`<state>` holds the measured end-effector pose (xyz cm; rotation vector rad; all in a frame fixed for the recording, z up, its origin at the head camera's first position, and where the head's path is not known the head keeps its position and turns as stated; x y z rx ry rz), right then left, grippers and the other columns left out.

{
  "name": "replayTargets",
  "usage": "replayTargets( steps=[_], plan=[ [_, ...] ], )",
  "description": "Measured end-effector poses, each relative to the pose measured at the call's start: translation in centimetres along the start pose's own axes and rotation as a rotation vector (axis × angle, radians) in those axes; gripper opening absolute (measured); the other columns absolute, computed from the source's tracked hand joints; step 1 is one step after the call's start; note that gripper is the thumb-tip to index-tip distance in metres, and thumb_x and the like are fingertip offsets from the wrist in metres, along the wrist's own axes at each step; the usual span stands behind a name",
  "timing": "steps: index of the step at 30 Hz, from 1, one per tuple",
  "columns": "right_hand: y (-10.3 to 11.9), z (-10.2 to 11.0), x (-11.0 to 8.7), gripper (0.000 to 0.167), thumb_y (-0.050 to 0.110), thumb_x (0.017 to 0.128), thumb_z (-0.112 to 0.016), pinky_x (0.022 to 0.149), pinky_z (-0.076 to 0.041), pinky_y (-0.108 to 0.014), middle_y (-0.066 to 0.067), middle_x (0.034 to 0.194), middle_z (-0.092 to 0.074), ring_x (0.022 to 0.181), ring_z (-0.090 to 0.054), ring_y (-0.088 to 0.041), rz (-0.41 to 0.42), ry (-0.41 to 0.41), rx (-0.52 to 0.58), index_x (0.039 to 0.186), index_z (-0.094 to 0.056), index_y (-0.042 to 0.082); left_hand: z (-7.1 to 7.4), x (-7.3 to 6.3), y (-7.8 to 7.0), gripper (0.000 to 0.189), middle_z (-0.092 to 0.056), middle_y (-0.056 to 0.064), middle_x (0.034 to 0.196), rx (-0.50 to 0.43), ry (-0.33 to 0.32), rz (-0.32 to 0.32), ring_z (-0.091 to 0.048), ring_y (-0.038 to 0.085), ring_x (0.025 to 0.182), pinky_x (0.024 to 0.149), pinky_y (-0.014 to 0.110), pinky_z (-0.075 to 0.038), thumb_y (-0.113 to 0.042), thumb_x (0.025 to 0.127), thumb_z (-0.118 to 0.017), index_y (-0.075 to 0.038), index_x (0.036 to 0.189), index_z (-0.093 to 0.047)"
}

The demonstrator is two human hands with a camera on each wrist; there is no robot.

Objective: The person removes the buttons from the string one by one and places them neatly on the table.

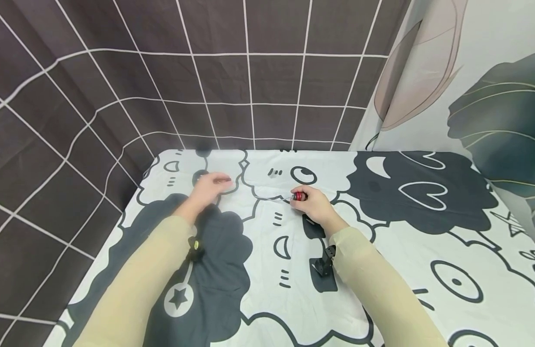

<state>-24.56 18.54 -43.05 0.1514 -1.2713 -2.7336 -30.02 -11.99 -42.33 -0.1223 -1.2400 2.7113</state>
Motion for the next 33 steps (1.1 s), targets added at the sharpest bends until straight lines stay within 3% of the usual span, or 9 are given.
replayTargets(
  steps=[7,14,22,28,33],
  plan=[
    [-0.16,-0.05,0.14,0.034,0.019,0.084,-0.069,0.068,-0.037,-0.033,-0.005,0.080,-0.053,0.075,-0.048,-0.022,0.005,-0.002,-0.015,0.115,-0.063,0.007,-0.09,-0.03,-0.12,0.033,-0.066,0.007,0.104,0.251,0.008,-0.073,-0.054,0.024,0.105,0.111,0.042,-0.015,-0.028,0.087,-0.067,-0.008,0.114,-0.067],
    [-0.29,0.03,0.19,0.034,0.019,0.084,-0.069,0.068,-0.037,-0.033,-0.005,0.081,-0.053,0.075,-0.048,-0.022,-0.003,-0.003,-0.019,0.115,-0.062,0.007,-0.37,0.01,0.09,0.035,-0.064,0.004,0.108,0.315,0.026,-0.050,-0.044,0.025,0.105,0.093,0.046,-0.028,-0.031,0.085,-0.068,-0.013,0.114,-0.067],
    [-0.34,-0.17,0.07,0.035,0.019,0.084,-0.069,0.070,-0.036,-0.033,-0.005,0.081,-0.054,0.076,-0.048,-0.022,-0.011,0.003,-0.008,0.115,-0.063,0.006,-0.56,-0.25,0.30,0.036,-0.062,0.005,0.110,0.404,0.072,-0.070,-0.043,0.027,0.103,0.089,0.046,-0.030,-0.031,0.084,-0.068,-0.015,0.116,-0.066],
    [-0.42,-0.13,0.15,0.035,0.020,0.084,-0.070,0.070,-0.036,-0.033,-0.005,0.081,-0.054,0.077,-0.049,-0.023,-0.016,-0.002,-0.016,0.115,-0.063,0.007,-0.78,-0.22,0.33,0.036,-0.058,0.004,0.124,0.502,0.102,-0.083,-0.041,0.030,0.111,0.090,0.047,-0.028,-0.032,0.085,-0.067,-0.018,0.119,-0.065],
    [-0.37,-0.12,0.16,0.035,0.020,0.084,-0.069,0.071,-0.036,-0.033,-0.005,0.082,-0.054,0.077,-0.049,-0.023,-0.016,0.004,-0.016,0.116,-0.062,0.007,-0.77,-0.28,0.28,0.037,-0.057,0.003,0.126,0.523,0.114,-0.087,-0.040,0.030,0.115,0.090,0.046,-0.028,-0.032,0.086,-0.067,-0.018,0.119,-0.065]
  ],
)
Point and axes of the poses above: each hand's wrist, its own x-axis towards the middle knuckle, its own z-axis out of the back of the hand, y = z × x, the point moved 2 cm from there along x, towards the middle knuckle
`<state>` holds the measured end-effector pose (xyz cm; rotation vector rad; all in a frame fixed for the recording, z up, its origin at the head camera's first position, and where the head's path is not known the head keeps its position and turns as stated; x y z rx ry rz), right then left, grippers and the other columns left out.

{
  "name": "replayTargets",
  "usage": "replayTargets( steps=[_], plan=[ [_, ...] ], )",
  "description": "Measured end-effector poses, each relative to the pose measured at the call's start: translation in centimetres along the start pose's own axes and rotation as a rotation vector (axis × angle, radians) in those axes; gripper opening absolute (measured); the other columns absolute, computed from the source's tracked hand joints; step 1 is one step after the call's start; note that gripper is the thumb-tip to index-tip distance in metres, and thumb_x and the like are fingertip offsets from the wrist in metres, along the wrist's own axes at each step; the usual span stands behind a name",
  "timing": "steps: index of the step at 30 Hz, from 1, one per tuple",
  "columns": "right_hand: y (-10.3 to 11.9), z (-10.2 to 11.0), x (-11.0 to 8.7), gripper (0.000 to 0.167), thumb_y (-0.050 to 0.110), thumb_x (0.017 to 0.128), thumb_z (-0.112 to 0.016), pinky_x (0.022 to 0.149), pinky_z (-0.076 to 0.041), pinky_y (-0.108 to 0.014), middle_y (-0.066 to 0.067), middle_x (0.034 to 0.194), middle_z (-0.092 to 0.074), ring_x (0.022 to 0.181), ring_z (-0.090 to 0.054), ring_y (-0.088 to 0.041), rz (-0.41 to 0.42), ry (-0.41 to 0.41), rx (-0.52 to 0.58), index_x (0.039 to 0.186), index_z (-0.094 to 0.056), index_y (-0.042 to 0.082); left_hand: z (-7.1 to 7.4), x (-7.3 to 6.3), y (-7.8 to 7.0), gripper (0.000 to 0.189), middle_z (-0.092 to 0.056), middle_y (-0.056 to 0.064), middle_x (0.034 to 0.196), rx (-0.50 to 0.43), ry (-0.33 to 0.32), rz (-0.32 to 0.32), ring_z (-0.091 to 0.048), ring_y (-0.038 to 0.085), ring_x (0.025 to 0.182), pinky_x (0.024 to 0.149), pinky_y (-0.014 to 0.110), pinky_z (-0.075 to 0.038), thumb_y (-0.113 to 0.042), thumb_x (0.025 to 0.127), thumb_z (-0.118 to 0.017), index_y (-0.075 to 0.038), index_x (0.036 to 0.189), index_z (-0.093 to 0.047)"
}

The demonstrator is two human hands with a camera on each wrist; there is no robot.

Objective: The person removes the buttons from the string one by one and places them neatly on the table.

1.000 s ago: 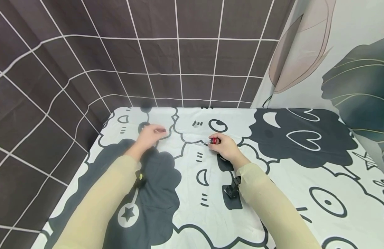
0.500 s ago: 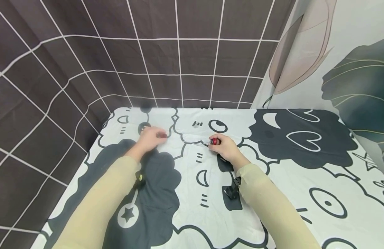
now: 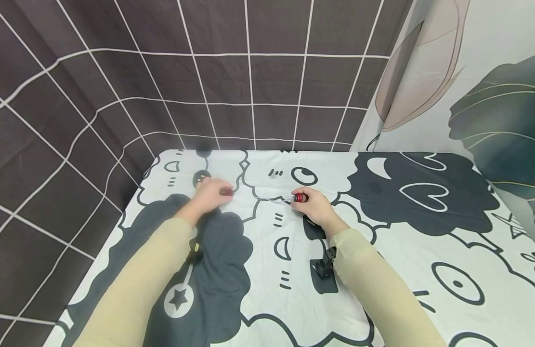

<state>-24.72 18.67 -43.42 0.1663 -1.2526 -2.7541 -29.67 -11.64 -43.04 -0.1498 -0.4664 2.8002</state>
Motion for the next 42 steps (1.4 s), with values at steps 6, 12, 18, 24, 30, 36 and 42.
replayTargets(
  steps=[6,12,18,24,30,36,42],
  plan=[
    [-0.1,-0.1,0.1,0.034,0.019,0.084,-0.069,0.069,-0.038,-0.032,-0.004,0.079,-0.053,0.074,-0.049,-0.022,0.020,-0.008,0.015,0.115,-0.063,0.006,0.1,0.0,-0.1,0.037,-0.058,0.004,0.124,-0.002,0.010,0.000,-0.041,0.030,0.114,0.090,0.046,-0.029,-0.033,0.085,-0.067,-0.017,0.119,-0.065],
    [-0.3,0.0,0.1,0.034,0.020,0.084,-0.070,0.069,-0.038,-0.032,-0.004,0.079,-0.053,0.074,-0.049,-0.022,0.022,-0.008,0.023,0.114,-0.063,0.006,0.1,0.0,-0.2,0.037,-0.058,0.004,0.124,-0.004,0.011,-0.003,-0.041,0.030,0.114,0.091,0.047,-0.029,-0.033,0.085,-0.068,-0.017,0.118,-0.065],
    [-0.2,0.1,0.0,0.034,0.019,0.084,-0.069,0.070,-0.037,-0.033,-0.005,0.080,-0.054,0.075,-0.049,-0.022,0.008,-0.005,0.021,0.115,-0.063,0.006,0.2,0.1,-0.4,0.040,-0.057,0.004,0.124,-0.011,0.015,-0.010,-0.041,0.030,0.115,0.092,0.048,-0.028,-0.035,0.084,-0.068,-0.016,0.120,-0.064],
    [-0.1,0.2,-0.1,0.034,0.020,0.084,-0.069,0.070,-0.037,-0.033,-0.005,0.081,-0.054,0.075,-0.049,-0.022,0.015,-0.009,0.010,0.115,-0.063,0.007,0.2,0.1,-0.6,0.041,-0.057,0.003,0.124,-0.002,0.016,-0.012,-0.041,0.030,0.114,0.093,0.048,-0.029,-0.036,0.083,-0.068,-0.017,0.119,-0.064],
    [0.0,0.5,-0.3,0.034,0.019,0.084,-0.070,0.068,-0.038,-0.032,-0.005,0.080,-0.054,0.073,-0.049,-0.022,0.028,-0.012,0.014,0.114,-0.063,0.006,0.3,0.1,-0.8,0.044,-0.057,0.003,0.123,-0.009,0.010,-0.008,-0.039,0.030,0.117,0.095,0.049,-0.027,-0.037,0.084,-0.067,-0.017,0.122,-0.062],
    [0.1,0.5,-0.3,0.035,0.018,0.083,-0.070,0.069,-0.038,-0.032,-0.005,0.080,-0.054,0.074,-0.049,-0.022,0.028,0.001,0.038,0.115,-0.063,0.006,0.6,-0.2,-1.7,0.049,-0.055,0.004,0.127,0.026,0.028,-0.047,-0.039,0.031,0.117,0.093,0.049,-0.028,-0.034,0.082,-0.069,-0.017,0.127,-0.059],
    [0.2,0.5,-0.4,0.036,0.020,0.083,-0.070,0.071,-0.039,-0.032,-0.006,0.083,-0.055,0.076,-0.050,-0.023,0.026,0.009,0.033,0.116,-0.063,0.006,0.7,-0.2,-2.6,0.052,-0.054,0.004,0.128,0.051,0.035,-0.095,-0.040,0.031,0.116,0.094,0.049,-0.028,-0.035,0.081,-0.069,-0.017,0.128,-0.059]
  ],
)
Point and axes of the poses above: each hand's wrist, its own x-axis towards the middle knuckle, its own z-axis out of the back of the hand, y = z × x, the point moved 2 cm from there along x, towards the middle knuckle
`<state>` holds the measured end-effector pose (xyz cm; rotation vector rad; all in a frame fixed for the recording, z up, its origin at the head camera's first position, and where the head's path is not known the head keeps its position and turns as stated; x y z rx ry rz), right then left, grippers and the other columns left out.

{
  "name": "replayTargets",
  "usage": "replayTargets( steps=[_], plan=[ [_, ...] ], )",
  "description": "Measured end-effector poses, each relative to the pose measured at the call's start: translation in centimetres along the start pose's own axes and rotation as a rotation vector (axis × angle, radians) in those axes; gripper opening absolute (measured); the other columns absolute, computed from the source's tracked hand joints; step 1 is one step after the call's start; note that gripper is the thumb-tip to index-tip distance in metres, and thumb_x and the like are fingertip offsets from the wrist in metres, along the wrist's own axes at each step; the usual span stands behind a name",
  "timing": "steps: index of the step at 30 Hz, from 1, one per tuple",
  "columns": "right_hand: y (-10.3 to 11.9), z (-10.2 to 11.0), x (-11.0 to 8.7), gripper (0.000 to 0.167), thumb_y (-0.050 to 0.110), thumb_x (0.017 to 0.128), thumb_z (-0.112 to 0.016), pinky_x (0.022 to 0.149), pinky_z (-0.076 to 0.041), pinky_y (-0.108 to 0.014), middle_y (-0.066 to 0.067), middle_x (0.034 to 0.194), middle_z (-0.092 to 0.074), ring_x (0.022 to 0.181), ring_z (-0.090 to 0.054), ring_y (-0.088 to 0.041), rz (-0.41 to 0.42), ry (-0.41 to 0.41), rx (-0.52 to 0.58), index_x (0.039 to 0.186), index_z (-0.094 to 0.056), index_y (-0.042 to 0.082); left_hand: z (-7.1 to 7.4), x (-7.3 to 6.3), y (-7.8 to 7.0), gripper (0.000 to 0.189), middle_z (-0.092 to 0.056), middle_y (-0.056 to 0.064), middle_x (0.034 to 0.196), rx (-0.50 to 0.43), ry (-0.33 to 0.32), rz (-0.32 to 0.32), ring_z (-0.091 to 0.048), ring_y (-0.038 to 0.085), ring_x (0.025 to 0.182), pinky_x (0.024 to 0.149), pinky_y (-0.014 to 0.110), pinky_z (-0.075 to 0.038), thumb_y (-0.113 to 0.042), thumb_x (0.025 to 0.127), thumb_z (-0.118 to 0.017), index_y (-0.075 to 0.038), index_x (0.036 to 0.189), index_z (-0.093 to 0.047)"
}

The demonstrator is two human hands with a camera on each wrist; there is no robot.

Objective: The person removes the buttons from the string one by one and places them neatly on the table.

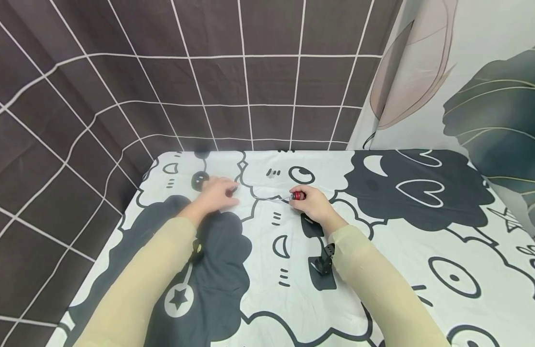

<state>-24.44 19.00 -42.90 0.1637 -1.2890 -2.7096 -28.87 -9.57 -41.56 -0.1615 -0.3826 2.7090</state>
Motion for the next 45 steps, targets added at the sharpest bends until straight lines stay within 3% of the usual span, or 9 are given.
replayTargets(
  steps=[15,23,37,45],
  plan=[
    [0.0,0.2,0.0,0.036,0.022,0.084,-0.069,0.070,-0.039,-0.032,-0.007,0.084,-0.054,0.077,-0.049,-0.023,-0.015,0.007,-0.014,0.116,-0.062,0.007,-0.3,1.3,-1.9,0.052,-0.053,0.003,0.131,-0.030,0.051,-0.076,-0.041,0.027,0.115,0.095,0.043,-0.029,-0.038,0.080,-0.071,-0.018,0.127,-0.060],
    [0.0,0.2,0.0,0.035,0.023,0.085,-0.069,0.070,-0.038,-0.032,-0.006,0.084,-0.055,0.077,-0.049,-0.023,-0.014,0.003,-0.033,0.116,-0.062,0.008,-0.5,1.3,-2.7,0.051,-0.052,0.004,0.133,0.015,0.094,-0.117,-0.040,0.026,0.117,0.096,0.042,-0.029,-0.037,0.082,-0.068,-0.019,0.128,-0.059],
    [0.1,0.1,-0.1,0.034,0.019,0.085,-0.069,0.070,-0.038,-0.032,-0.006,0.081,-0.054,0.075,-0.049,-0.022,-0.006,0.013,-0.021,0.116,-0.062,0.006,-1.4,1.8,-3.6,0.051,-0.054,0.000,0.130,0.008,0.083,-0.143,-0.043,0.022,0.111,0.090,0.040,-0.033,-0.041,0.083,-0.067,-0.021,0.129,-0.058],
    [0.0,-0.1,0.1,0.035,0.020,0.084,-0.070,0.068,-0.037,-0.033,-0.005,0.080,-0.053,0.074,-0.048,-0.022,-0.004,0.011,-0.046,0.115,-0.063,0.008,-1.5,2.0,-4.2,0.051,-0.054,-0.001,0.130,-0.006,0.094,-0.153,-0.041,0.023,0.116,0.095,0.041,-0.031,-0.041,0.084,-0.067,-0.022,0.130,-0.057]
  ],
)
Point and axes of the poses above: each hand's wrist, its own x-axis towards the middle knuckle, its own z-axis out of the back of the hand, y = z × x, the point moved 2 cm from there along x, towards the middle knuckle
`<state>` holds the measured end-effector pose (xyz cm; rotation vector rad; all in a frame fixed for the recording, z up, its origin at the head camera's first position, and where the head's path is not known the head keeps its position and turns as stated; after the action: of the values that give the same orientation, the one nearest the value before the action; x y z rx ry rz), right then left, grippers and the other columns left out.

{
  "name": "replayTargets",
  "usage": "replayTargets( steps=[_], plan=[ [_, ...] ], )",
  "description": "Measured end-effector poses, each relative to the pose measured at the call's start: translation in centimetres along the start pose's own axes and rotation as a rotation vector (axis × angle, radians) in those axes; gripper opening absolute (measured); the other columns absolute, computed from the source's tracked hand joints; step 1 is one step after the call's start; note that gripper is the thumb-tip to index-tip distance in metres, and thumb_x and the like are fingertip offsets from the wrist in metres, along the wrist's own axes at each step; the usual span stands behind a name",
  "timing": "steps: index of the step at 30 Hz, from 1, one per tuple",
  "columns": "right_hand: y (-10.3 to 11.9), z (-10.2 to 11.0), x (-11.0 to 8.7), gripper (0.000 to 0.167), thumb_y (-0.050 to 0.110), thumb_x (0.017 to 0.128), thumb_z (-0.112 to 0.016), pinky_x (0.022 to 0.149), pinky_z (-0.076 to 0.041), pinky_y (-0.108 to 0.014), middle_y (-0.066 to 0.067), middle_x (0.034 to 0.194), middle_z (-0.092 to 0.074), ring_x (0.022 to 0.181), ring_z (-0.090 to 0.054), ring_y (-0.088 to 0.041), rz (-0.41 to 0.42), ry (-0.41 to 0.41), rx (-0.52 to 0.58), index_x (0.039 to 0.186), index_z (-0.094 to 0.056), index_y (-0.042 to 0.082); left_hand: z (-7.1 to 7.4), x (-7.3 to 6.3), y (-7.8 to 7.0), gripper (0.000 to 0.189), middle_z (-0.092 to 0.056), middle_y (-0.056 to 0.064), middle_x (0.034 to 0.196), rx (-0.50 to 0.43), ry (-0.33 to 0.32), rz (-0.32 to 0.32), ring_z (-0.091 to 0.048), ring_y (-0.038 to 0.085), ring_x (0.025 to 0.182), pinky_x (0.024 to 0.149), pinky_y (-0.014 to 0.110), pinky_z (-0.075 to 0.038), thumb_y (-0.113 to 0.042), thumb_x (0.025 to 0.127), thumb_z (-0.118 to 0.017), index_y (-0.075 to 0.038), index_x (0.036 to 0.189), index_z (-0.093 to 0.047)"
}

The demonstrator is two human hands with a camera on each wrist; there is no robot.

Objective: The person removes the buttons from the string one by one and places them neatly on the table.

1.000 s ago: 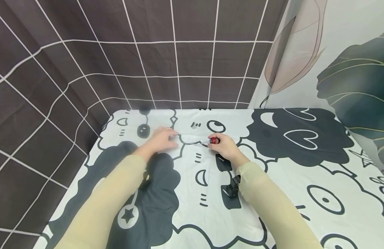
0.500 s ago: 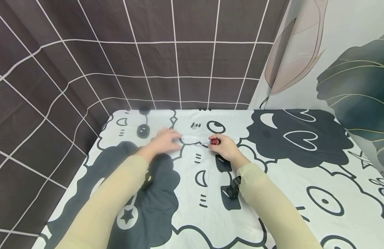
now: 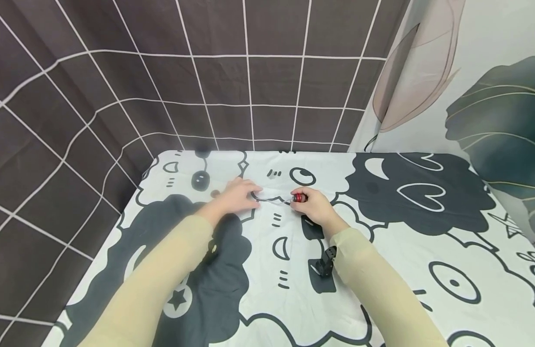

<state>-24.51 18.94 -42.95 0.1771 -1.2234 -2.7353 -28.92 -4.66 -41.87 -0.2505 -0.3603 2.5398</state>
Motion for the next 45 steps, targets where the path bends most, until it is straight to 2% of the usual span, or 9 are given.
replayTargets(
  steps=[5,11,20,31,38,45],
  plan=[
    [-0.1,-0.1,0.0,0.035,0.019,0.083,-0.070,0.069,-0.037,-0.032,-0.005,0.080,-0.053,0.074,-0.048,-0.022,0.009,0.004,0.009,0.115,-0.063,0.007,0.0,0.1,-0.5,0.050,-0.054,0.000,0.130,-0.032,0.019,0.003,-0.041,0.024,0.116,0.097,0.041,-0.029,-0.039,0.085,-0.067,-0.021,0.130,-0.057],
    [-0.3,0.0,0.0,0.036,0.020,0.083,-0.070,0.068,-0.037,-0.032,-0.005,0.080,-0.054,0.073,-0.048,-0.022,0.004,0.004,0.005,0.116,-0.062,0.007,-0.2,0.3,-0.9,0.049,-0.054,0.001,0.130,-0.041,0.019,-0.024,-0.042,0.024,0.117,0.101,0.043,-0.027,-0.038,0.086,-0.066,-0.018,0.130,-0.057],
    [-0.2,-0.1,0.1,0.037,0.021,0.083,-0.070,0.067,-0.036,-0.032,-0.004,0.079,-0.053,0.072,-0.048,-0.021,-0.004,0.009,0.001,0.116,-0.063,0.007,-0.6,0.7,-1.4,0.050,-0.055,0.001,0.127,-0.062,0.017,-0.024,-0.042,0.023,0.118,0.101,0.044,-0.030,-0.040,0.088,-0.064,-0.018,0.132,-0.055],
    [-0.5,0.0,0.0,0.037,0.022,0.083,-0.071,0.068,-0.036,-0.032,-0.004,0.080,-0.053,0.073,-0.048,-0.021,-0.013,0.011,0.008,0.116,-0.063,0.007,-0.9,1.0,-1.8,0.051,-0.055,0.002,0.125,-0.107,0.028,-0.029,-0.043,0.022,0.118,0.103,0.039,-0.030,-0.038,0.088,-0.064,-0.015,0.132,-0.054],
    [-0.5,0.1,0.0,0.038,0.022,0.083,-0.071,0.068,-0.036,-0.033,-0.005,0.080,-0.054,0.073,-0.048,-0.022,-0.012,0.004,0.001,0.116,-0.062,0.007,-0.9,1.2,-2.0,0.050,-0.056,0.003,0.122,-0.145,0.026,-0.036,-0.044,0.021,0.117,0.101,0.034,-0.035,-0.036,0.086,-0.066,-0.013,0.130,-0.056],
    [-0.4,0.0,-0.1,0.038,0.021,0.083,-0.071,0.068,-0.037,-0.033,-0.005,0.080,-0.054,0.074,-0.048,-0.022,-0.008,0.010,0.006,0.117,-0.062,0.007,-0.9,1.1,-2.4,0.049,-0.055,0.002,0.122,-0.219,0.045,-0.019,-0.045,0.018,0.115,0.098,0.033,-0.038,-0.034,0.086,-0.067,-0.014,0.130,-0.055]
  ],
)
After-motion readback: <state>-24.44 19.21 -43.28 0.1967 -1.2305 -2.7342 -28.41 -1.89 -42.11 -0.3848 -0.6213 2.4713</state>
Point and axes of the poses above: each hand's wrist, its own x-axis towards the middle knuckle, its own z-axis out of the back of the hand, y = z × x, the point moved 2 cm from there along x, towards the middle knuckle
